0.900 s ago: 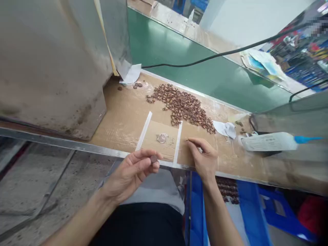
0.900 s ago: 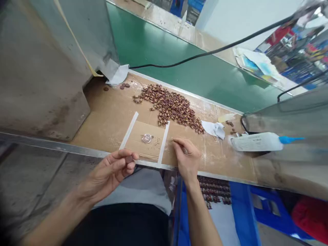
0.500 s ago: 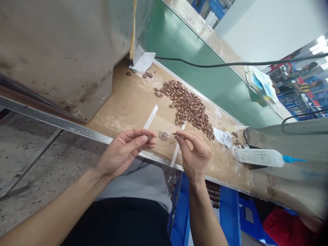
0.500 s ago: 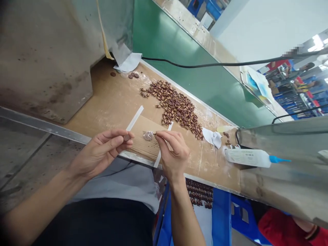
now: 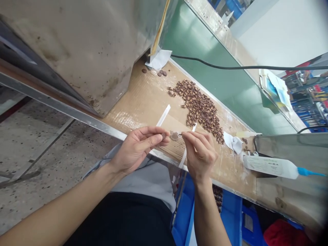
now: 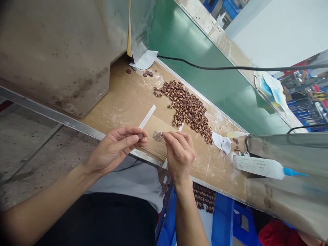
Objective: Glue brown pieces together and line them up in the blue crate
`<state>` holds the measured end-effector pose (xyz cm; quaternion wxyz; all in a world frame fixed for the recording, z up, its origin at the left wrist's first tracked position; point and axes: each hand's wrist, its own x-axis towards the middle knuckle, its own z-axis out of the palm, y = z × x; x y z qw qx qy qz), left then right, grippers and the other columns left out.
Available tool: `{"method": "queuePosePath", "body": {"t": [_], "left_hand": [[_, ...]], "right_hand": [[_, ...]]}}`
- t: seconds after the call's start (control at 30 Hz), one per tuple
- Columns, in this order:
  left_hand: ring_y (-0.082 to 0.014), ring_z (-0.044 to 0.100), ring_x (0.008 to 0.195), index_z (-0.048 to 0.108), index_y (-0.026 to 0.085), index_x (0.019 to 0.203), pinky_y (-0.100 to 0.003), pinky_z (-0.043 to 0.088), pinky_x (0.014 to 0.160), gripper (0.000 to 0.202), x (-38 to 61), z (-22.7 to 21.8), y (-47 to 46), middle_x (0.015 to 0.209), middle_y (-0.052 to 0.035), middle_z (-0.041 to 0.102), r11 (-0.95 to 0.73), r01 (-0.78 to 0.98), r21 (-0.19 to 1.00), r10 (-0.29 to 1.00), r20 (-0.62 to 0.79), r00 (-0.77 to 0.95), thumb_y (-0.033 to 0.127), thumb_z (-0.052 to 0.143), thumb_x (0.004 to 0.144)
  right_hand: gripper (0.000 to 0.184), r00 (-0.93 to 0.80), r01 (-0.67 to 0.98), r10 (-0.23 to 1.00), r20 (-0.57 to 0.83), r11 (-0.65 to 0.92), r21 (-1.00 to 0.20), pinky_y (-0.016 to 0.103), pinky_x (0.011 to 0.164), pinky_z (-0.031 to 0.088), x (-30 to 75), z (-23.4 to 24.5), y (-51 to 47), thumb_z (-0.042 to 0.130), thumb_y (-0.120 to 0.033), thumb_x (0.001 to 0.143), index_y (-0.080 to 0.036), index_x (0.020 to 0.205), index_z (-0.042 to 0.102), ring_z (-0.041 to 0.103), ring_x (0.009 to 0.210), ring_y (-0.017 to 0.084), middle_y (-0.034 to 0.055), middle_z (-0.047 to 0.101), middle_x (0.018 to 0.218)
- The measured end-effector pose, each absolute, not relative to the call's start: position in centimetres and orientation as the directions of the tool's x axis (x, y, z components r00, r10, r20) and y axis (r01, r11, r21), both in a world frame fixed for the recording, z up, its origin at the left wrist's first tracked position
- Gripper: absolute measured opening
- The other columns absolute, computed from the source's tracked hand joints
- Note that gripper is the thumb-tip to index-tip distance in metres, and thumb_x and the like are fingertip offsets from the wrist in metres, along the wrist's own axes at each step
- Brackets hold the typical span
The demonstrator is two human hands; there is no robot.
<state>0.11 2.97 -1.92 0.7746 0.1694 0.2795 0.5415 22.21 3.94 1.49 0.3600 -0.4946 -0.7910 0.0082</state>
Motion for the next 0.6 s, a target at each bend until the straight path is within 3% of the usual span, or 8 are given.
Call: {"method": "queuePosePath", "body": {"t": [0.6], "left_hand": [[-0.0152, 0.083, 0.094, 0.091, 0.018, 0.109, -0.023, 0.067, 0.091, 0.019, 0.07, -1.77, 2.99, 0.114, -0.0075, 0.089, 0.353, -0.751, 0.558, 0.934, -0.256, 0.249, 0.020, 0.096, 0.090]], "right_hand": [[0.023, -0.239, 0.796, 0.774, 0.587, 0.502, -0.338, 0.043, 0.093, 0.063, 22.18, 1.39, 3.79, 0.075, -0.010, 0.107, -0.030, 0.115, 0.085, 0.076, 0.101, 0.024, 0.0019, 0.086, 0.107]]}}
